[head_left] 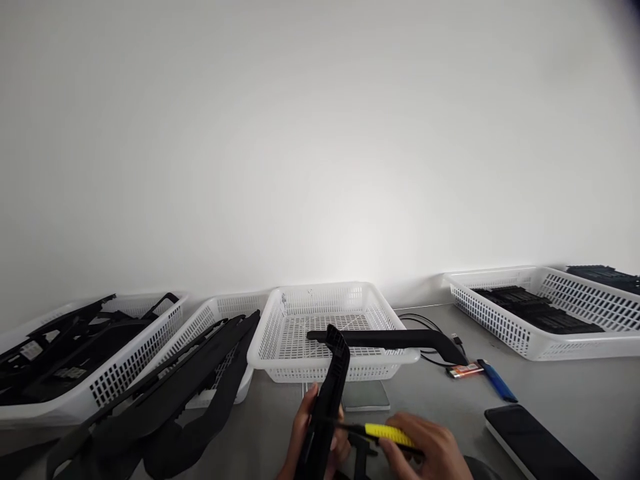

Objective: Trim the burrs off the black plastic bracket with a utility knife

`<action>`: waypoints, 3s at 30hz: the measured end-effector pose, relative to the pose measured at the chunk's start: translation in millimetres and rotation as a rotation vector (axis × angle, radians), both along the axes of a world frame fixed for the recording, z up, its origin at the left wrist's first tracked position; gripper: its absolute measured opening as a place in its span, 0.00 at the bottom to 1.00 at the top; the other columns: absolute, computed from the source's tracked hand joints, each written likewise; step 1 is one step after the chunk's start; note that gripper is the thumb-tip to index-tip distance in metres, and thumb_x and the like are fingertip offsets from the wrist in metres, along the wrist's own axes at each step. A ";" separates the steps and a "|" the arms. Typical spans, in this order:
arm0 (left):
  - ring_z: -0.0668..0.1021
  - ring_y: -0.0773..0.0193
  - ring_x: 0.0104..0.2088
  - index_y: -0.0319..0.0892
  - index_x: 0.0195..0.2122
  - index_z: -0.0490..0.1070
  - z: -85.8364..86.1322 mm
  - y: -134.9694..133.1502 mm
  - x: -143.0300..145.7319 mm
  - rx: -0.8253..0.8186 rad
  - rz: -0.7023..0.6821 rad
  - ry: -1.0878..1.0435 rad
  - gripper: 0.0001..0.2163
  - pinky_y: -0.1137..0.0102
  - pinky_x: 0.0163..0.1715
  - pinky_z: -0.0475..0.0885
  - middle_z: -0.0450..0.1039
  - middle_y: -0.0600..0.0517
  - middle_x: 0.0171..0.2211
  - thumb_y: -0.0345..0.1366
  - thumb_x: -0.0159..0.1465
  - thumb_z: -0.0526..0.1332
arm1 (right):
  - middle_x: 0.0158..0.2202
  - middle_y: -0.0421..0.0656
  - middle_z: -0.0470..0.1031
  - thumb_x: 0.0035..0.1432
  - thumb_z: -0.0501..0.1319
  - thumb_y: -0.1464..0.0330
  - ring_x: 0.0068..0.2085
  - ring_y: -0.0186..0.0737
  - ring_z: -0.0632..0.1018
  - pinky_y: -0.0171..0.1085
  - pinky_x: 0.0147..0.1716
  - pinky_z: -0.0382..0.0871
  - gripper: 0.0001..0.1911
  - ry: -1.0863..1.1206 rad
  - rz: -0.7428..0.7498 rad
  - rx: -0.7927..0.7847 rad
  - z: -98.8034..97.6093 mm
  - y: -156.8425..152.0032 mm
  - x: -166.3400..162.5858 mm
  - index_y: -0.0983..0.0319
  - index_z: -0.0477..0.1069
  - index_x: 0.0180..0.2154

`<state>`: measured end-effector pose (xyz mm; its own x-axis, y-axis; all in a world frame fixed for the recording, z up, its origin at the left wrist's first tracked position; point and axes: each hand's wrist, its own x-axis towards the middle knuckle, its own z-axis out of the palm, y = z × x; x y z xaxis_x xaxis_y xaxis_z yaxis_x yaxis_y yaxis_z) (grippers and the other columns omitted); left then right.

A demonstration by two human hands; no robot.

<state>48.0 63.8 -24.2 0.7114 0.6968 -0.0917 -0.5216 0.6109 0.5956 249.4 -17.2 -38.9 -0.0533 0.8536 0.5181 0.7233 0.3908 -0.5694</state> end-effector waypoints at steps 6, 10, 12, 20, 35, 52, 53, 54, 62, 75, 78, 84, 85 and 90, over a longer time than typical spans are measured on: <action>0.54 0.75 0.14 0.39 0.22 0.72 7.8 -6.7 -2.0 -0.078 0.056 0.003 0.25 0.74 0.16 0.49 0.58 0.60 0.13 0.56 0.49 0.78 | 0.25 0.43 0.77 0.71 0.59 0.55 0.26 0.37 0.78 0.30 0.26 0.65 0.20 0.016 -0.090 0.026 15.2 -6.5 -0.1 0.61 0.76 0.31; 0.54 0.74 0.14 0.42 0.17 0.62 9.4 -6.6 -2.1 -0.067 0.080 -0.010 0.27 0.73 0.16 0.50 0.58 0.59 0.13 0.53 0.50 0.78 | 0.24 0.41 0.76 0.71 0.59 0.55 0.24 0.35 0.77 0.30 0.25 0.64 0.20 0.030 -0.102 0.033 19.0 -6.6 -1.2 0.61 0.77 0.31; 0.55 0.74 0.14 0.42 0.18 0.65 9.1 -6.0 -1.8 -0.058 0.084 -0.003 0.26 0.72 0.17 0.50 0.58 0.59 0.14 0.53 0.51 0.78 | 0.24 0.41 0.77 0.71 0.59 0.55 0.24 0.34 0.77 0.29 0.25 0.64 0.20 0.036 -0.102 0.035 18.1 -6.0 -0.7 0.60 0.77 0.32; 0.55 0.74 0.15 0.41 0.25 0.73 4.5 -4.6 -1.0 -0.032 0.070 -0.030 0.21 0.71 0.18 0.51 0.57 0.58 0.16 0.52 0.57 0.74 | 0.23 0.40 0.76 0.71 0.58 0.52 0.22 0.33 0.75 0.29 0.23 0.61 0.22 0.089 -0.152 0.043 7.7 -2.0 4.8 0.61 0.79 0.34; 0.61 0.73 0.16 0.38 0.30 0.80 1.4 -1.6 -1.9 -0.062 0.153 0.005 0.23 0.73 0.19 0.57 0.64 0.54 0.19 0.48 0.74 0.55 | 0.21 0.39 0.73 0.71 0.59 0.50 0.22 0.32 0.74 0.28 0.23 0.61 0.25 0.081 -0.151 0.012 3.7 0.6 14.1 0.62 0.77 0.30; 0.60 0.72 0.17 0.36 0.46 0.79 6.4 -6.4 -2.5 -0.105 0.192 -0.012 0.18 0.73 0.20 0.59 0.64 0.56 0.22 0.48 0.70 0.63 | 0.21 0.40 0.73 0.70 0.58 0.47 0.21 0.32 0.74 0.30 0.22 0.59 0.28 0.054 -0.180 0.000 10.5 2.6 14.5 0.62 0.76 0.28; 0.61 0.72 0.18 0.36 0.46 0.79 7.3 -7.6 -3.3 -0.090 0.192 -0.023 0.18 0.73 0.21 0.60 0.65 0.56 0.23 0.48 0.69 0.65 | 0.21 0.40 0.74 0.70 0.58 0.47 0.22 0.32 0.74 0.30 0.23 0.60 0.29 0.054 -0.198 0.011 12.0 2.5 15.0 0.62 0.76 0.28; 0.62 0.72 0.19 0.37 0.46 0.79 7.9 -8.5 -3.8 -0.081 0.195 -0.028 0.18 0.73 0.22 0.61 0.65 0.56 0.24 0.48 0.68 0.66 | 0.21 0.40 0.74 0.70 0.57 0.46 0.22 0.33 0.74 0.30 0.23 0.60 0.29 0.057 -0.224 0.022 13.1 2.4 15.3 0.63 0.76 0.28; 0.60 0.73 0.18 0.41 0.39 0.77 -1.2 -3.0 -0.2 -0.096 0.168 0.007 0.20 0.74 0.20 0.57 0.62 0.59 0.22 0.49 0.54 0.77 | 0.22 0.40 0.74 0.70 0.58 0.48 0.23 0.33 0.75 0.30 0.23 0.62 0.27 0.084 -0.168 -0.004 3.6 1.9 16.5 0.62 0.78 0.30; 0.60 0.74 0.18 0.40 0.35 0.79 2.4 -4.6 0.1 -0.122 0.165 -0.009 0.24 0.73 0.20 0.57 0.64 0.58 0.22 0.54 0.50 0.79 | 0.22 0.40 0.73 0.68 0.58 0.44 0.23 0.34 0.73 0.31 0.24 0.61 0.31 0.154 -0.200 -0.047 3.6 2.5 16.5 0.62 0.78 0.29; 0.60 0.73 0.19 0.40 0.31 0.77 4.6 -5.9 0.1 -0.126 0.172 -0.003 0.22 0.73 0.20 0.59 0.64 0.57 0.22 0.52 0.49 0.80 | 0.22 0.42 0.73 0.67 0.57 0.42 0.22 0.35 0.73 0.32 0.22 0.60 0.32 0.168 -0.181 -0.058 6.1 0.6 16.3 0.62 0.78 0.28; 0.63 0.72 0.19 0.40 0.39 0.79 2.0 -6.1 -0.8 -0.135 0.154 -0.008 0.23 0.73 0.21 0.61 0.63 0.58 0.22 0.51 0.51 0.80 | 0.23 0.42 0.75 0.67 0.58 0.43 0.23 0.36 0.75 0.31 0.22 0.61 0.30 0.163 -0.136 -0.088 13.1 -1.5 14.4 0.62 0.78 0.29; 0.63 0.72 0.19 0.41 0.40 0.79 0.8 -5.5 -0.6 -0.139 0.160 -0.016 0.23 0.73 0.20 0.60 0.62 0.58 0.22 0.50 0.50 0.80 | 0.22 0.42 0.74 0.68 0.58 0.44 0.23 0.36 0.75 0.31 0.22 0.61 0.30 0.163 -0.144 -0.084 13.0 -1.3 14.5 0.62 0.78 0.29; 0.63 0.72 0.19 0.39 0.42 0.80 0.3 -5.4 -0.2 -0.156 0.168 -0.025 0.24 0.73 0.20 0.60 0.62 0.59 0.22 0.48 0.50 0.80 | 0.22 0.42 0.74 0.68 0.58 0.45 0.24 0.36 0.75 0.30 0.23 0.63 0.30 0.153 -0.136 -0.059 11.9 -0.5 15.3 0.63 0.77 0.28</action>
